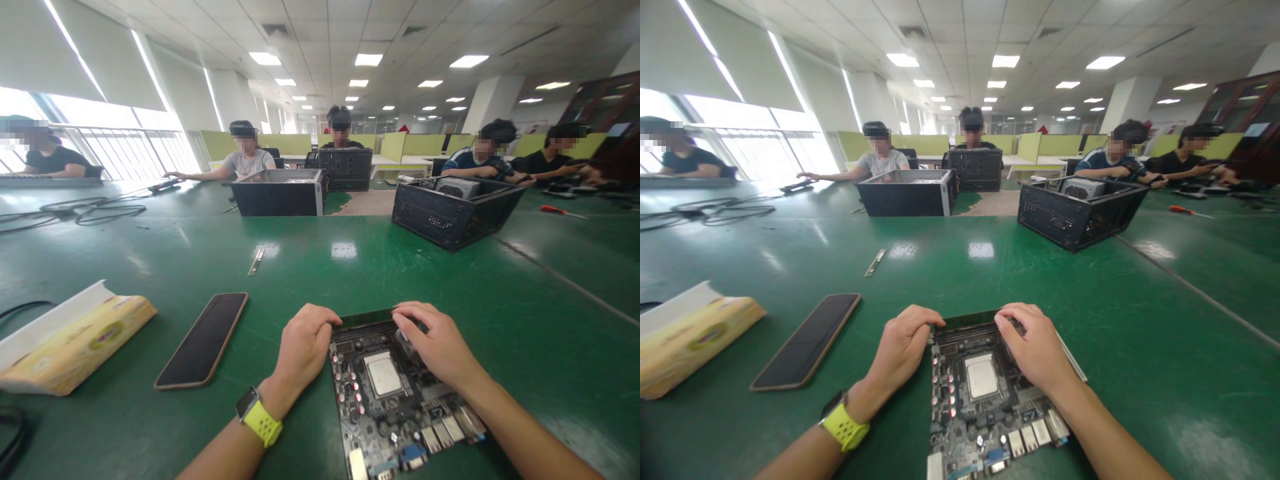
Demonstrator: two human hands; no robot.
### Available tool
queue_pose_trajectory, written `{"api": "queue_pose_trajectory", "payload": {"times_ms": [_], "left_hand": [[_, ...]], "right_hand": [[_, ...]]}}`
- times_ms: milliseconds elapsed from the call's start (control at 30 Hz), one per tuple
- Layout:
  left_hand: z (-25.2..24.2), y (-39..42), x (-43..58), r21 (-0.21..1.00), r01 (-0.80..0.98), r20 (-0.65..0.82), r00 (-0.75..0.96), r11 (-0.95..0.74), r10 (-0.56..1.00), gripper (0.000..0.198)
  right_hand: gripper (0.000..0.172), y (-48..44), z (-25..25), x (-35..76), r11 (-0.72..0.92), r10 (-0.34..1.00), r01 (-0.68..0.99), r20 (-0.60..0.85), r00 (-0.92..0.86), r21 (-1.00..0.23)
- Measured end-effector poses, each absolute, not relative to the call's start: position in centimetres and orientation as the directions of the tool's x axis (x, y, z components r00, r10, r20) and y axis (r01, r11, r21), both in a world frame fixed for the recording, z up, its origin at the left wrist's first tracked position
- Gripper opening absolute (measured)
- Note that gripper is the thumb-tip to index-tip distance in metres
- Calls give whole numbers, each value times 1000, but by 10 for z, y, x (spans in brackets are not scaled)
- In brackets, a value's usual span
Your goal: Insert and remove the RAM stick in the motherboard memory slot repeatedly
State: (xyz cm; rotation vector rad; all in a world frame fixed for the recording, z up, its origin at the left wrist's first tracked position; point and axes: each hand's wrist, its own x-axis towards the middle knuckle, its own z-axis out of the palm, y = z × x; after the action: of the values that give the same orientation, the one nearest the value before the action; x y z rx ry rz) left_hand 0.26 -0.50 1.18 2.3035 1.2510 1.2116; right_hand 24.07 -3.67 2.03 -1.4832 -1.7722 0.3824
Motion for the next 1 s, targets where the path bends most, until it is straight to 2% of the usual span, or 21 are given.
{"api": "queue_pose_trajectory", "payload": {"times_ms": [500,800,1000], "left_hand": [[10,-5,2,542,571,558,304,-617,772,30],[13,-9,5,531,543,586,319,-650,745,29],[14,-10,6,521,550,581,331,-652,743,29]], "right_hand": [[24,-36,20,242,262,936,692,352,-12,-672],[27,-36,22,244,161,961,665,269,62,-730],[28,-34,19,246,205,950,670,310,38,-713]]}}
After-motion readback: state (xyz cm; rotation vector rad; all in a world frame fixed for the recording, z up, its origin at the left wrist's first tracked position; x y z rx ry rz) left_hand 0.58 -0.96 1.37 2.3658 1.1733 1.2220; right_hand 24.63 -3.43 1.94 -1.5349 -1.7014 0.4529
